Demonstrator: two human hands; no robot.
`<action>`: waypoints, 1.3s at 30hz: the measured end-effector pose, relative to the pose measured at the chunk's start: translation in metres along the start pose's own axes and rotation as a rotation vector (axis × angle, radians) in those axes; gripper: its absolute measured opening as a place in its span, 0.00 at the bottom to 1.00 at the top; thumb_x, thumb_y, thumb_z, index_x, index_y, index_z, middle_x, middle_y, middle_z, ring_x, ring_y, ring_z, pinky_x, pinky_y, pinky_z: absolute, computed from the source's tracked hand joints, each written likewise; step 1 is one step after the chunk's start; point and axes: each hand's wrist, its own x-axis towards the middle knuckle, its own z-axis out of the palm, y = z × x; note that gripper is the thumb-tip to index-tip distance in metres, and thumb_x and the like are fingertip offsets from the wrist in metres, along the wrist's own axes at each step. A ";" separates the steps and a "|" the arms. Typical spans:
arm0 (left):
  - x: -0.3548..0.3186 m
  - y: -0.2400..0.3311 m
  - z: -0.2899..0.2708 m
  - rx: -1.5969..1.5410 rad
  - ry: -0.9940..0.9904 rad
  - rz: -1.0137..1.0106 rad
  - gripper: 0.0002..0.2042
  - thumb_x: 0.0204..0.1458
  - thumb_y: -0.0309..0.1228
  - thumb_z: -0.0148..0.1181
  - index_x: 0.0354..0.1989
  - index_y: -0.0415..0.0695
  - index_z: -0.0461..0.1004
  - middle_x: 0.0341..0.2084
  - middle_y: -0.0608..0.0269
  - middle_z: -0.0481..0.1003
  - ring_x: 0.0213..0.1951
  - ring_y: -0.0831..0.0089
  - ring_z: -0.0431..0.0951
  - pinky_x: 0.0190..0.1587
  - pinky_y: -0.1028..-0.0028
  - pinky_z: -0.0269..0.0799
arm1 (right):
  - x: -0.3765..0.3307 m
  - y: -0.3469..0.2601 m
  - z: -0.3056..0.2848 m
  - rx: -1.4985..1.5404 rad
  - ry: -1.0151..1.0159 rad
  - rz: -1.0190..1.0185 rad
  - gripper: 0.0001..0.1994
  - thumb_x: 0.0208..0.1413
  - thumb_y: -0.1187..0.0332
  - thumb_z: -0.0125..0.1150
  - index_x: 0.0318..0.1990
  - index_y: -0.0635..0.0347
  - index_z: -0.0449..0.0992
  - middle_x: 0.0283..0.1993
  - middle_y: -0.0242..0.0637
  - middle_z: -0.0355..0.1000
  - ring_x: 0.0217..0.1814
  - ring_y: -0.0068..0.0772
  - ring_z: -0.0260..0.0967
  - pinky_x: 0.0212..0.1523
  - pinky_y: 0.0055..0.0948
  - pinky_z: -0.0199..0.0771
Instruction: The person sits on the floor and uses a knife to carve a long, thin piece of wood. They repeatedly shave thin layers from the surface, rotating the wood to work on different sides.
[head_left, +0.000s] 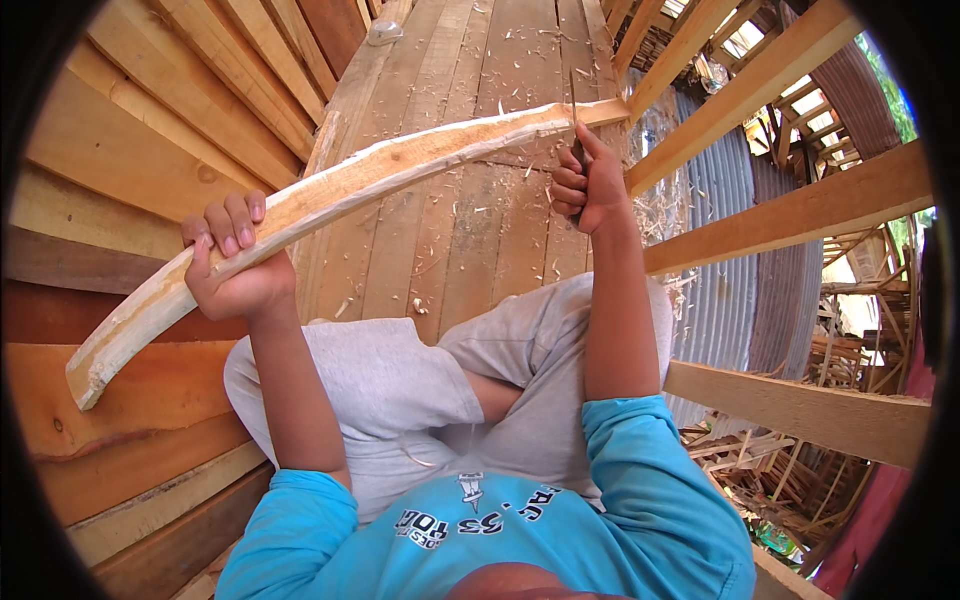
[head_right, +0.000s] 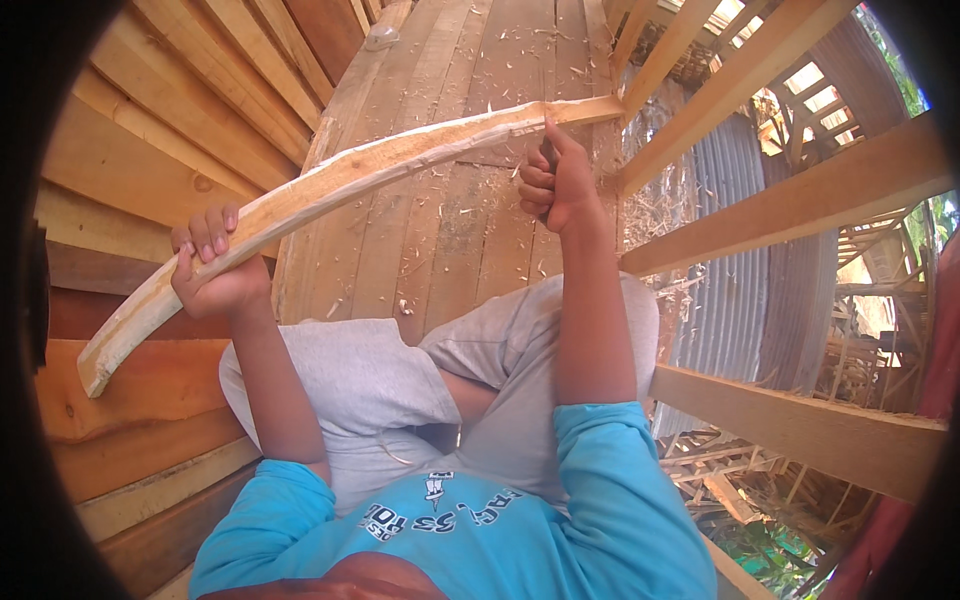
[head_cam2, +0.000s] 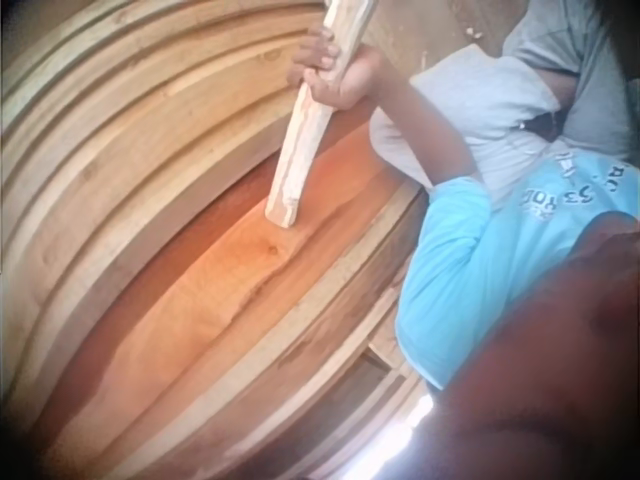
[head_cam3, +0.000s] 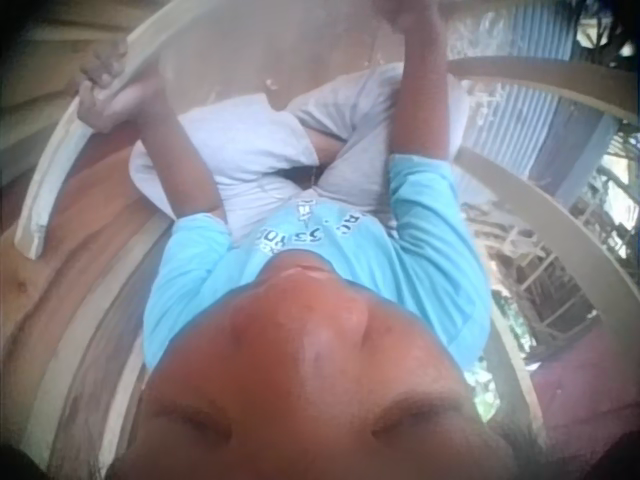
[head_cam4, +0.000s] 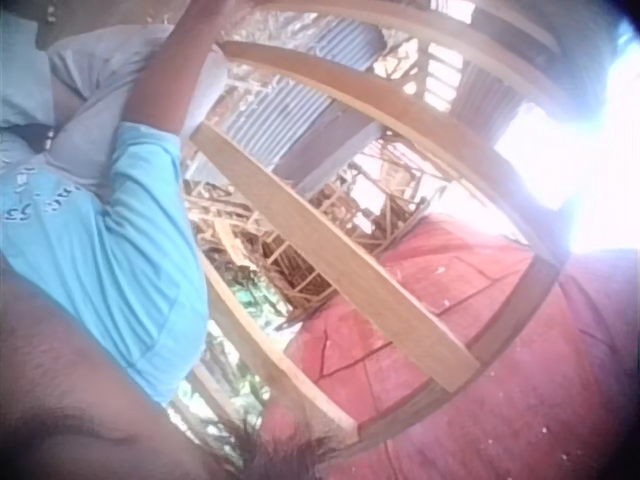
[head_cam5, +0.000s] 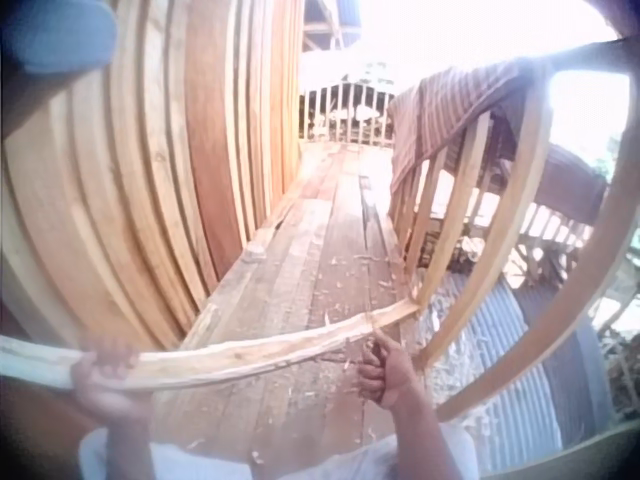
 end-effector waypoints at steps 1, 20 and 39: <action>0.000 0.000 0.001 0.003 0.005 0.001 0.05 0.46 0.33 0.49 0.24 0.52 0.58 0.15 0.73 0.55 0.22 0.78 0.58 0.37 0.72 0.59 | -0.001 -0.003 0.003 -0.020 0.028 -0.014 0.28 0.61 0.39 0.46 0.17 0.46 0.52 0.11 0.20 0.41 0.09 0.17 0.34 0.12 0.23 0.32; -0.001 0.002 0.001 -0.003 -0.003 0.008 0.06 0.45 0.31 0.50 0.23 0.52 0.58 0.14 0.74 0.55 0.21 0.79 0.58 0.35 0.73 0.59 | 0.015 -0.001 -0.019 -0.722 0.644 -0.362 0.23 0.58 0.47 0.56 0.22 0.56 0.67 0.16 0.26 0.57 0.15 0.20 0.54 0.15 0.26 0.54; 0.000 -0.001 -0.006 -0.001 -0.072 0.028 0.05 0.50 0.33 0.48 0.25 0.52 0.60 0.15 0.74 0.56 0.22 0.79 0.59 0.36 0.70 0.60 | 0.027 0.003 -0.077 -1.524 0.751 -0.557 0.26 0.48 0.55 0.71 0.41 0.71 0.70 0.38 0.55 0.75 0.40 0.51 0.74 0.41 0.41 0.72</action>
